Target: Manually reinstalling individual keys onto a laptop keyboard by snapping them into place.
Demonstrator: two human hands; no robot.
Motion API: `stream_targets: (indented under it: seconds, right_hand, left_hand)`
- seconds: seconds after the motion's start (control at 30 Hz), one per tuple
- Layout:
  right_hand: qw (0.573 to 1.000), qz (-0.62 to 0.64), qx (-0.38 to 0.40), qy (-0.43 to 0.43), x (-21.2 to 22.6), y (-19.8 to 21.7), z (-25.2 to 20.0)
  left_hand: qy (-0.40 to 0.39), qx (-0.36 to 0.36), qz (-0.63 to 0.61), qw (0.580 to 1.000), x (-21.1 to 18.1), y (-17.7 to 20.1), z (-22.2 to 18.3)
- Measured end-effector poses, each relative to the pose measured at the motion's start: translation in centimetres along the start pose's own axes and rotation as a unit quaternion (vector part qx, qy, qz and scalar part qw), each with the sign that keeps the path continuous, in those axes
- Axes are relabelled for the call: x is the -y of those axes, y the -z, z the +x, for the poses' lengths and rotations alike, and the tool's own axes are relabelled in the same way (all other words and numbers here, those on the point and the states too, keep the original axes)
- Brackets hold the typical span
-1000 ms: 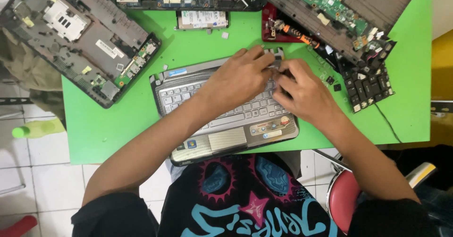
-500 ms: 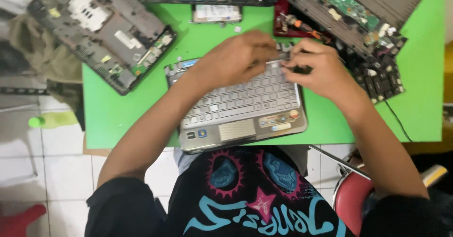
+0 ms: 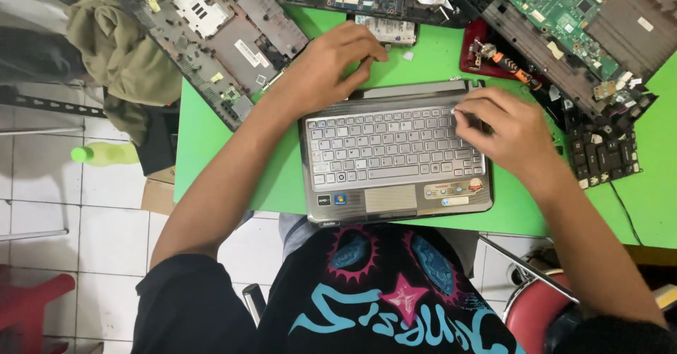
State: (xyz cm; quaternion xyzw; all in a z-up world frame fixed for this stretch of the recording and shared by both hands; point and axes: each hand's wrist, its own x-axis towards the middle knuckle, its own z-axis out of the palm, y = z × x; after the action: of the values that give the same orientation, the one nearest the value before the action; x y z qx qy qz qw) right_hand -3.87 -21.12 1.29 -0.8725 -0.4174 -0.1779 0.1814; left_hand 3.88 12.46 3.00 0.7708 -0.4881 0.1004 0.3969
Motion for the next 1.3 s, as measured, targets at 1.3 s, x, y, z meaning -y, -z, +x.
stream_targets:
  seconds: [1.3]
  right_hand:
    - [0.972,0.221,-0.015,-0.079,12.9,-6.8,10.3]
  left_hand:
    - [0.029,0.015,0.058,0.998,1.2,0.3,-1.2]
